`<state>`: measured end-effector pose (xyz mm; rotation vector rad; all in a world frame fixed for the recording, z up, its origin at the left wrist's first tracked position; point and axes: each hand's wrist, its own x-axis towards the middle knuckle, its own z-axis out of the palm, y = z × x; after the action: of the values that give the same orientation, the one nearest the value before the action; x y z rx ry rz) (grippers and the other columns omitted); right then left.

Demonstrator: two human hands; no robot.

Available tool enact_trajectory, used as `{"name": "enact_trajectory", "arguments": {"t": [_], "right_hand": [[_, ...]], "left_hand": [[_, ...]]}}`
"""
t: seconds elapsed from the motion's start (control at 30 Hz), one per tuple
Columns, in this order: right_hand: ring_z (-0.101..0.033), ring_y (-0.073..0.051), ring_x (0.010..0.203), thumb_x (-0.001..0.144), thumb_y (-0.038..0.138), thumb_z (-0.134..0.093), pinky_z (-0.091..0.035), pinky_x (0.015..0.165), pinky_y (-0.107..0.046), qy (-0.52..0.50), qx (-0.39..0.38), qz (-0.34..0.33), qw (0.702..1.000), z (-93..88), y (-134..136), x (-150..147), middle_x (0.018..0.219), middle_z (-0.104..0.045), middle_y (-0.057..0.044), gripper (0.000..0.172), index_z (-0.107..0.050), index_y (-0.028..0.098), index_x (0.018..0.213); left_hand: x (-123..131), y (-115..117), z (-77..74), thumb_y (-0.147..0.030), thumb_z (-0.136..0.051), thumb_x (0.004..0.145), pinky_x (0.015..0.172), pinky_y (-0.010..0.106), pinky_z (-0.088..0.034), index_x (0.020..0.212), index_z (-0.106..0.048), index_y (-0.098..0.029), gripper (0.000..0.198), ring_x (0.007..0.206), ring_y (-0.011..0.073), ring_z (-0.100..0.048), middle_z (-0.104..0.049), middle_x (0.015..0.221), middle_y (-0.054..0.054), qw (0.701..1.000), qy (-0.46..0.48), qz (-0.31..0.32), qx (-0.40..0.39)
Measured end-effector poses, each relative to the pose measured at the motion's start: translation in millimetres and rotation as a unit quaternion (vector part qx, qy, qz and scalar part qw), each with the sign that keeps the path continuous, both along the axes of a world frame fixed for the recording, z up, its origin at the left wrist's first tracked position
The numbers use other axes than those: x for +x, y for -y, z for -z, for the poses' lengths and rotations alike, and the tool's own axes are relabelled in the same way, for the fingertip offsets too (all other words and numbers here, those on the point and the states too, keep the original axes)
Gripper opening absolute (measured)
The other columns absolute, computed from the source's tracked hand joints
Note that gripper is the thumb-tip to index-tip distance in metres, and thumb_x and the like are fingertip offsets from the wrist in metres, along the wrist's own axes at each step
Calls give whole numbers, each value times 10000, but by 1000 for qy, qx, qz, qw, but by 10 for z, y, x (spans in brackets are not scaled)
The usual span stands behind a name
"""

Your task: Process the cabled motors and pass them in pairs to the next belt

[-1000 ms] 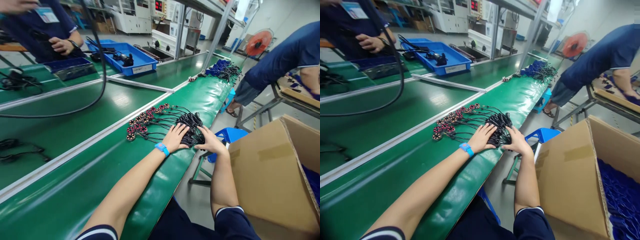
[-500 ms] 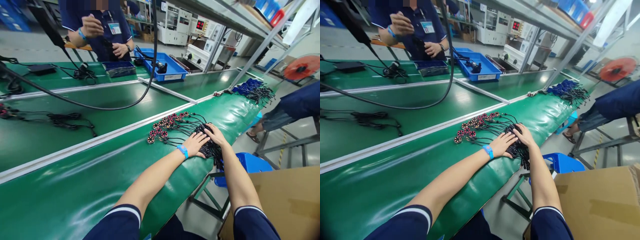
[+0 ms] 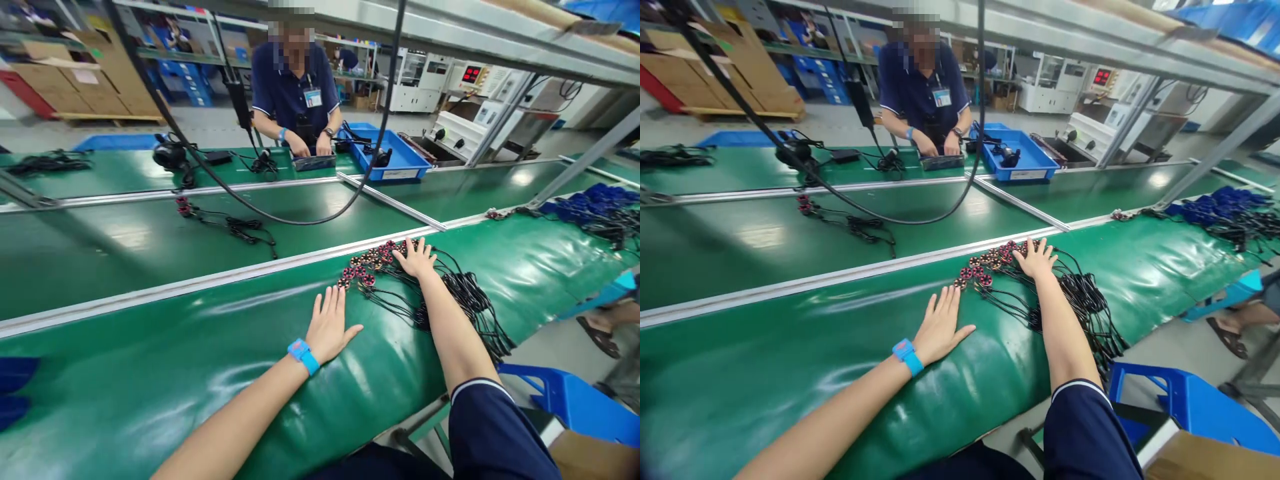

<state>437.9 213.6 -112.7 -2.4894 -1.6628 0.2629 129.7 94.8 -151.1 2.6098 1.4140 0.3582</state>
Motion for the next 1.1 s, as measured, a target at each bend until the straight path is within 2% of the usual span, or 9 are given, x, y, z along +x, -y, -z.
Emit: {"name": "enact_trajectory", "arguments": {"t": [0.13, 0.27, 0.4, 0.53, 0.67, 0.77, 0.83, 0.97, 1.1], "right_hand": [[-156, -467, 1491, 942, 720, -284, -163, 1126, -716, 36, 43, 0, 998, -118, 273, -137, 1635, -147, -226, 836, -209, 214, 1603], [-241, -498, 1453, 852, 818, -375, -196, 1086, -749, 120, 93, -102, 983, -111, 940, -395, 1610, -250, -211, 935, -239, 265, 1593], [-256, -492, 1450, 883, 762, -333, -179, 1074, -769, 190, 159, -158, 956, 103, 1673, -540, 1582, -305, -228, 873, -323, 220, 1567], [-318, -423, 1447, 960, 593, -332, -170, 1138, -701, 176, 236, -131, 946, 124, 1886, -653, 1538, -382, -236, 702, -403, 167, 1514], [-417, -324, 1402, 970, 568, -399, -225, 1185, -575, 89, 245, -300, 917, -71, 1425, -1052, 1450, -521, -134, 517, -569, 224, 1315], [-370, -302, 1433, 950, 582, -465, -241, 1193, -534, 48, 205, -426, 880, -142, 746, -1578, 1484, -486, -111, 489, -595, 229, 1262], [-321, -318, 1460, 923, 575, -522, -234, 1193, -543, 42, 181, -461, 868, -115, 215, -1996, 1526, -430, -135, 531, -582, 201, 1295], [-188, -315, 1517, 896, 547, -555, -207, 1203, -532, 60, 127, -445, 885, 12, -741, -2788, 1620, -275, -125, 594, -529, 192, 1372], [-136, -345, 1523, 906, 477, -522, -227, 1182, -554, 55, 123, -417, 899, 67, -1343, -3247, 1638, -216, -148, 569, -516, 153, 1375]], "left_hand": [[181, -285, -53, -691, -445, 931, 1198, 600, -232, 1571, -185, -44, 947, 1507, 388, -217, -256, 1600, 264, 997, -3, 72, -13], [341, -439, -74, -717, -438, 923, 1217, 570, -201, 1573, -254, -162, 874, 1514, 350, -224, -274, 1610, 214, 995, 3, 97, 2], [423, -500, -64, -717, -429, 925, 1223, 549, -195, 1574, -262, -168, 866, 1522, 354, -192, -276, 1607, 222, 996, 7, 93, 12], [397, -346, -153, -678, -519, 907, 1219, 564, -197, 1569, -285, -214, 841, 1533, 368, -134, -199, 1637, 203, 997, 13, 72, 18], [-19, 368, -272, -638, -563, 904, 1208, 577, -222, 1522, -376, -173, 796, 1532, 365, -145, -248, 1620, 215, 991, 23, 113, 69], [-429, 1010, -245, -683, -465, 931, 1171, 561, -315, 1480, -436, -262, 693, 1508, 341, -247, -355, 1596, 126, 977, 28, 185, 104], [-600, 1264, -181, -660, -505, 927, 1122, 524, -397, 1415, -509, -302, 605, 1453, 323, -369, -467, 1530, 77, 968, 18, 211, 132], [-634, 1258, 4, -532, -535, 968, 1112, 470, -429, 1306, -602, -321, 404, 1413, 275, -434, -594, 1405, 19, 969, 5, 160, 186], [-554, 1033, 270, -374, -485, 1019, 1039, 319, -497, 1082, -710, -366, 234, 1368, 160, -492, -651, 1326, -85, 947, -30, 152, 280]]}}
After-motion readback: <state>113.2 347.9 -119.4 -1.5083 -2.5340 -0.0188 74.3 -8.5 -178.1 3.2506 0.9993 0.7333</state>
